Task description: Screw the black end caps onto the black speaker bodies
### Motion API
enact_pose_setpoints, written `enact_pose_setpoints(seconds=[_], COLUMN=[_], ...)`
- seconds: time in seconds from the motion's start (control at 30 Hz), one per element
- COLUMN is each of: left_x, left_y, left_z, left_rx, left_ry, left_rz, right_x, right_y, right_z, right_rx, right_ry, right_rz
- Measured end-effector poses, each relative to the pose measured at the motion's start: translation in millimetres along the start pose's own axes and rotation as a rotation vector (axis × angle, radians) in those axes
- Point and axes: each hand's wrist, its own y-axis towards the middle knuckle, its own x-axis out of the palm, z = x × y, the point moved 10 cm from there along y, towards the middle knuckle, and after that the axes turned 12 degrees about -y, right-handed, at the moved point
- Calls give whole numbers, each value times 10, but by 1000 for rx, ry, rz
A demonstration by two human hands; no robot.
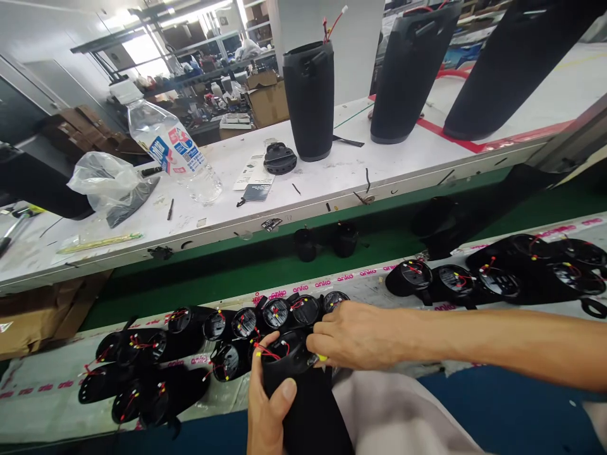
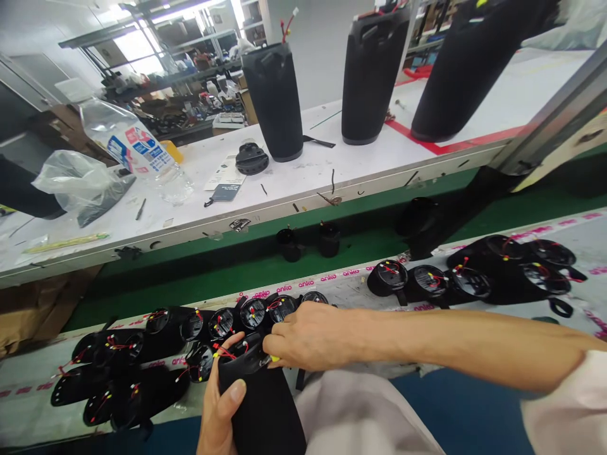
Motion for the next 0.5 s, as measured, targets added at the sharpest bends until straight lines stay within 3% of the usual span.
enact_pose_setpoints(seconds=[0.13,0.23,0.5], left_x=[16,-23,-215], left_y=[-38,-104,-269], left_z=[-38,56,336], left_rx=[-66,-30,135], left_ry=[-151,-84,258], left_rz=[24,70,268], right_x=[-121,-181,-217], right_y=[-108,-182,-95], right_z=[179,216,-222], right_rx=[146,270,206], right_ry=[52,85,22], right_rz=[73,71,45])
